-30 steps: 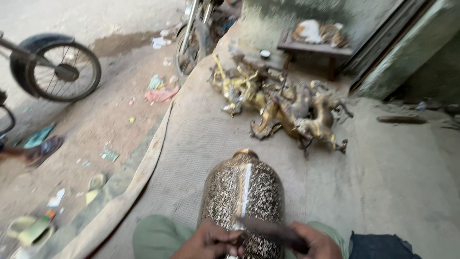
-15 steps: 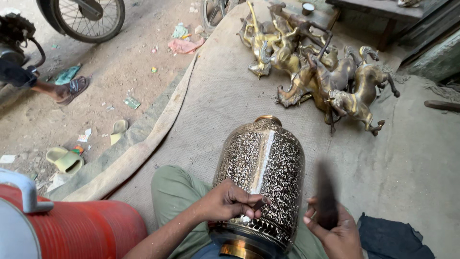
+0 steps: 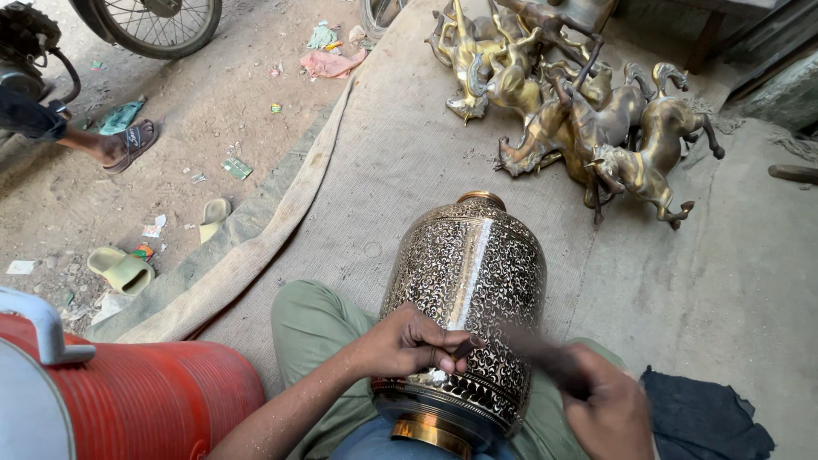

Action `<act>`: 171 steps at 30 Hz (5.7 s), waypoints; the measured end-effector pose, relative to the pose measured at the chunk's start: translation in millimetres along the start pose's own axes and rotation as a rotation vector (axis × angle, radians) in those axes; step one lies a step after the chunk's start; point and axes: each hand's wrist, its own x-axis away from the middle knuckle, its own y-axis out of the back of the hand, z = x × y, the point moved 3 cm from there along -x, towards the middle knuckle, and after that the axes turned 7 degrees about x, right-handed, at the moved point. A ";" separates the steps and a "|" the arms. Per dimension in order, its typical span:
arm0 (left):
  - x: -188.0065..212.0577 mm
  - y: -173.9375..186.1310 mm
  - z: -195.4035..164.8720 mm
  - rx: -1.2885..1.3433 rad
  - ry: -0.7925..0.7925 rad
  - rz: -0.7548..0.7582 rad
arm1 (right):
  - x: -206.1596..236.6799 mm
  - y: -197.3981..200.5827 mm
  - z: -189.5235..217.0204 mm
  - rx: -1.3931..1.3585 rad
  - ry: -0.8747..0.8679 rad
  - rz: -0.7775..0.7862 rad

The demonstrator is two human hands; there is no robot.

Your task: The person sits on a mat and uses a chisel and hammer to engrave a decorative pattern onto a large metal vase. They repeatedly strike the chisel to create fine details on the vase's surface.

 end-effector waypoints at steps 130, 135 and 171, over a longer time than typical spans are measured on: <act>-11.0 -52.6 9.8 -0.398 -0.101 0.092 | 68.5 -19.5 -55.6 -0.553 -0.186 0.010; -16.8 -59.9 6.8 -0.450 -0.069 0.055 | 63.3 -0.3 -62.6 -0.203 -0.312 0.088; -19.8 -54.7 9.4 -0.347 -0.112 0.173 | 70.5 -5.0 -37.6 -0.139 0.032 -0.107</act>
